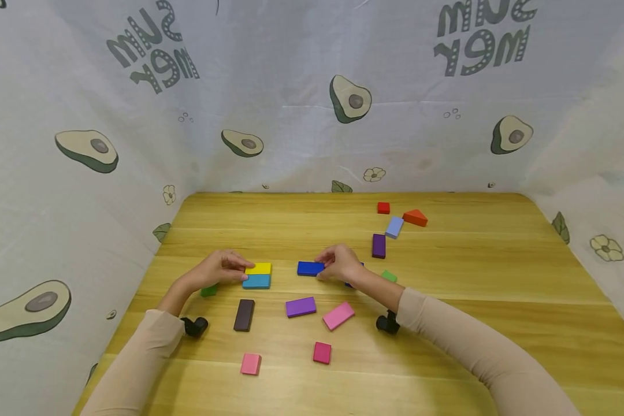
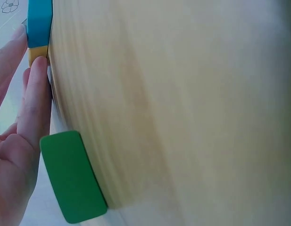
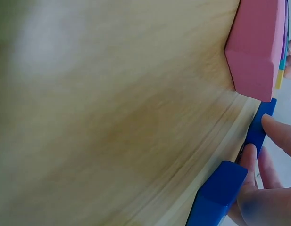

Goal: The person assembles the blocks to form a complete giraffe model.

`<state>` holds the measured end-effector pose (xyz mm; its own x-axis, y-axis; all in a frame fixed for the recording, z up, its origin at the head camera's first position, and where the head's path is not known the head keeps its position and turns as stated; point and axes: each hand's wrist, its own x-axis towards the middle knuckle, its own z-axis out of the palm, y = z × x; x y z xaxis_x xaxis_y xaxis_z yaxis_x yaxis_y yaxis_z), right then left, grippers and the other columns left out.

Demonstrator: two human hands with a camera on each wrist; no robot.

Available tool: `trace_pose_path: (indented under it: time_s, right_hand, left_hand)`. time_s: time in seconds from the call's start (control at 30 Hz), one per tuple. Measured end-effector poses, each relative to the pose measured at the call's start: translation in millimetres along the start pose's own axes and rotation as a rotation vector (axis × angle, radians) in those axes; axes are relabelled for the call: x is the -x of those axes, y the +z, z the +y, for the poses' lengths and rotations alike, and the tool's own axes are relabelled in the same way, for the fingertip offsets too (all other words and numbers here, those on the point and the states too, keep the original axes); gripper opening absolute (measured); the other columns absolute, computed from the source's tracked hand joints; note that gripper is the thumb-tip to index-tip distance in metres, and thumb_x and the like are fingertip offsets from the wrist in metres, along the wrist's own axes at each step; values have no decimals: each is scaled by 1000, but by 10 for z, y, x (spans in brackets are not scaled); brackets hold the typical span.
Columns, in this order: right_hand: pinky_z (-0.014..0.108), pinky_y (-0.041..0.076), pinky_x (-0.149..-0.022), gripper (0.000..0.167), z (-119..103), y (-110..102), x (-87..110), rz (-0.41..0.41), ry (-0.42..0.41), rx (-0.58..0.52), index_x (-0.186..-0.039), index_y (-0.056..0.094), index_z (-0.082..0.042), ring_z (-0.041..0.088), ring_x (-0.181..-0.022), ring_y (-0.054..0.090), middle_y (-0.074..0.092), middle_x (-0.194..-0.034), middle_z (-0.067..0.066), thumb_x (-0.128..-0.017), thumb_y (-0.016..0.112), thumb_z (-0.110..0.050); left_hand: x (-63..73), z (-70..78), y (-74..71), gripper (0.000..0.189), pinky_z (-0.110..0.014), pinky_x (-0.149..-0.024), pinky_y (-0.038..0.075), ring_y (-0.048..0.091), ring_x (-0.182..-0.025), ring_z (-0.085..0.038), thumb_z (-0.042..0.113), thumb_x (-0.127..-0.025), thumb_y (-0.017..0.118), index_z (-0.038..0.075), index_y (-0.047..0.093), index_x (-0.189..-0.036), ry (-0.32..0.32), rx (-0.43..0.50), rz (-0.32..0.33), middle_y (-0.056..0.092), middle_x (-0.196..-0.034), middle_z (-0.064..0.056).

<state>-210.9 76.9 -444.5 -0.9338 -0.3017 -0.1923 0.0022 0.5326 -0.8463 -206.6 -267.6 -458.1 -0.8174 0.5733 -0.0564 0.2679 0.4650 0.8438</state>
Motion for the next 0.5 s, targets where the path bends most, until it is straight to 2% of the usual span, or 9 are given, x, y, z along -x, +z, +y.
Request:
trace_pose_path:
  time_s: [0.33, 0.5]
  right_hand:
    - [28, 54, -74, 31, -54, 83, -86, -19, -43, 15, -98, 75, 5, 17, -79, 60, 70, -90, 9, -69, 86, 9]
    - [26, 53, -72, 31, -91, 171, -122, -22, -58, 15, -97, 75, 5, 15, -77, 59, 69, -87, 8, -68, 87, 9]
  left_hand:
    - [-8, 18, -1, 32, -26, -85, 55, 64, -103, -34, 1, -91, 71, -7, 68, -122, -25, 53, -1, 64, -112, -20]
    - [-11, 14, 3, 32, -27, -86, 55, 64, -103, -34, 1, -91, 71, -7, 68, -122, -24, 36, 1, 65, -112, -19]
